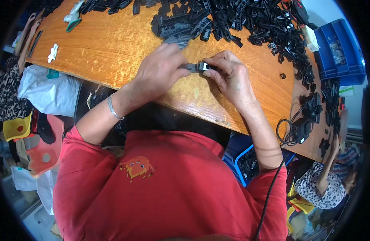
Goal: The person assembles plastic components by fitting small plastic pieces together by hand and stacks the assembled parts in a row on the table.
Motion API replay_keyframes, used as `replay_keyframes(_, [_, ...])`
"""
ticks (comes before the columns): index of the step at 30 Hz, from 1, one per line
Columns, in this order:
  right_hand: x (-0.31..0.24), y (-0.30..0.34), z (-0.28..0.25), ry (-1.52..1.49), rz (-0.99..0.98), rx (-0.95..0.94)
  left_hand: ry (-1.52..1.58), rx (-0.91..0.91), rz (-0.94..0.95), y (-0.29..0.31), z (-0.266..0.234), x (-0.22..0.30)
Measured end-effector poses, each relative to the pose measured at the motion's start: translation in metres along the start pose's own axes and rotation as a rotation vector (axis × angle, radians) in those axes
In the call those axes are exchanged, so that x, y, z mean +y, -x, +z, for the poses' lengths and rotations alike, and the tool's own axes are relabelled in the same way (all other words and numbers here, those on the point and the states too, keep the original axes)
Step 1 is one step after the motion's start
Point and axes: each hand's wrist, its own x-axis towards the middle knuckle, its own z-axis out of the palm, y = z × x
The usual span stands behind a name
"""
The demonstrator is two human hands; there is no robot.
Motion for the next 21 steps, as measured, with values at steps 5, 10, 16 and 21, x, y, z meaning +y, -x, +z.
replay_keyframes(5, [0.008, -0.004, -0.005, 0.092, -0.022, -0.013, -0.002, -0.014, -0.006, -0.003, 0.002, 0.0])
replay_keyframes(10, [0.007, -0.005, -0.007, 0.09, -0.152, -0.046, 0.038, 0.042, -0.003, -0.003, 0.009, -0.002])
replay_keyframes(16, [0.006, -0.011, 0.014, 0.068, -0.239, -0.028, 0.039, 0.058, -0.025, -0.003, 0.007, 0.007])
replay_keyframes(21, [0.026, -0.017, -0.011, 0.057, -0.174, -0.095, -0.03, -0.401, -0.234, 0.02, -0.078, -0.007])
